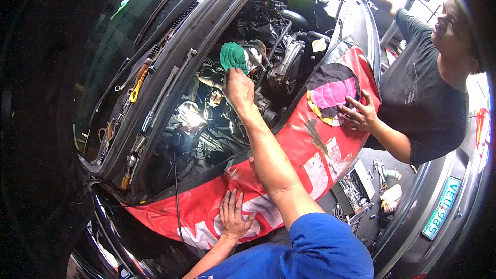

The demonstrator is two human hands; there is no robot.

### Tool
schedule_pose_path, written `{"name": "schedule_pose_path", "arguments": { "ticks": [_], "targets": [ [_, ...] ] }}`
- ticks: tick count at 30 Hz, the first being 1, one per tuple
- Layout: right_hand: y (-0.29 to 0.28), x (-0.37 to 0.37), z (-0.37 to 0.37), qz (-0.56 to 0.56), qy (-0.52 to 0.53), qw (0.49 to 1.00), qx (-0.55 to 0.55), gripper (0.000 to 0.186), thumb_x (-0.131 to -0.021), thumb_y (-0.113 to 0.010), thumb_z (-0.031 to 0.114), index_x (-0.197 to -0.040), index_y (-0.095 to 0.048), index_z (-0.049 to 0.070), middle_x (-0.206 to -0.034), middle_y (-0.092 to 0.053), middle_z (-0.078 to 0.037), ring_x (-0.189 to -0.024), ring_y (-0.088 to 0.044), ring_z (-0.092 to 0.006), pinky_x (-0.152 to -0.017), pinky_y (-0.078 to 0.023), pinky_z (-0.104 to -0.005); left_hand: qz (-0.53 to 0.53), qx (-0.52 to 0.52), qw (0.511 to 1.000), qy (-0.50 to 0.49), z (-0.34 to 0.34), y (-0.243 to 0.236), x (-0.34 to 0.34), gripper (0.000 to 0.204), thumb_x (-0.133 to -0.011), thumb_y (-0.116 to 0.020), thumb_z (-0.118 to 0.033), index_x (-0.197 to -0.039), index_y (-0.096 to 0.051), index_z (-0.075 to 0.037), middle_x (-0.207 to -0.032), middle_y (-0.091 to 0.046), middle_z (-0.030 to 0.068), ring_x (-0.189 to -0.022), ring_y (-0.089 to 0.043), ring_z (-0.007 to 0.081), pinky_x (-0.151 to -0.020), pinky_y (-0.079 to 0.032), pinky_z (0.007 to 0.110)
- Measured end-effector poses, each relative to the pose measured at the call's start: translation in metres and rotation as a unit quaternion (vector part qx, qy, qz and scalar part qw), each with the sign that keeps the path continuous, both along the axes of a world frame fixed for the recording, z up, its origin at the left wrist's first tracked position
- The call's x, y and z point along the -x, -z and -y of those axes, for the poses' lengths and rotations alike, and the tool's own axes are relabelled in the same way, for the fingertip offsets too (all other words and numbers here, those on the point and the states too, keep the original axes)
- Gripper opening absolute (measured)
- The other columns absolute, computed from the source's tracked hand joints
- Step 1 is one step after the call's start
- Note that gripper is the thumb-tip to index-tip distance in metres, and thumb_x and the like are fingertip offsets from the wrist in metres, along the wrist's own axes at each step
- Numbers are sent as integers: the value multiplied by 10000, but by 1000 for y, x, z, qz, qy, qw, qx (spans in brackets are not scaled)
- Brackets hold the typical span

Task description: Inspect and repair electrical and mechanical components within the vehicle engine bay.

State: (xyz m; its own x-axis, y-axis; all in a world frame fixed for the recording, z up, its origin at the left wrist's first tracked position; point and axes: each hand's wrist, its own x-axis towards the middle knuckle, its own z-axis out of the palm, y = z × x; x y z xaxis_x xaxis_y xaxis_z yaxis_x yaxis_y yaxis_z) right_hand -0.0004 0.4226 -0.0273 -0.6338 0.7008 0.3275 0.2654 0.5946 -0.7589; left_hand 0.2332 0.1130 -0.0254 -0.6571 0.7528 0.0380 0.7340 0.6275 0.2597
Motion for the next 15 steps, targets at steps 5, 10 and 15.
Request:
{"name": "schedule_pose_path", "arguments": {
  "ticks": [5, 10, 15],
  "targets": [
    [-11, -7, -12, -21, 83, 994, -71, 178, -782, -606, 103, -936, -633, 19, -928, -585, -181, -908, -568, -361, -784, -491, -441, -9, -15, 1000, 6, -2, -2, 1, 694, -880, -566, -517, -1376, -451, -45, -1422, -438, 187, -1316, -410, 394, -1042, -342, 510],
    [-8, -9, -53, 134, 182, 957, -184, 293, -813, -563, 120, -1089, -614, 35, -1050, -572, -186, -987, -558, -367, -797, -471, -467, -30, -20, 999, 3, -3, -3, 3, 672, -870, -580, -501, -1361, -470, -55, -1417, -448, 178, -1312, -420, 385, -1035, -359, 495],
    [14, 4, -84, 191, 61, 977, -71, 358, -855, -523, 141, -1199, -551, 44, -1018, -562, -249, -796, -644, -450, -692, -541, -532, -34, -14, 999, -28, 1, -6, 5, 686, -846, -609, -502, -1353, -482, -57, -1404, -459, 172, -1303, -429, 384, -1027, -378, 482]
  ]
}}
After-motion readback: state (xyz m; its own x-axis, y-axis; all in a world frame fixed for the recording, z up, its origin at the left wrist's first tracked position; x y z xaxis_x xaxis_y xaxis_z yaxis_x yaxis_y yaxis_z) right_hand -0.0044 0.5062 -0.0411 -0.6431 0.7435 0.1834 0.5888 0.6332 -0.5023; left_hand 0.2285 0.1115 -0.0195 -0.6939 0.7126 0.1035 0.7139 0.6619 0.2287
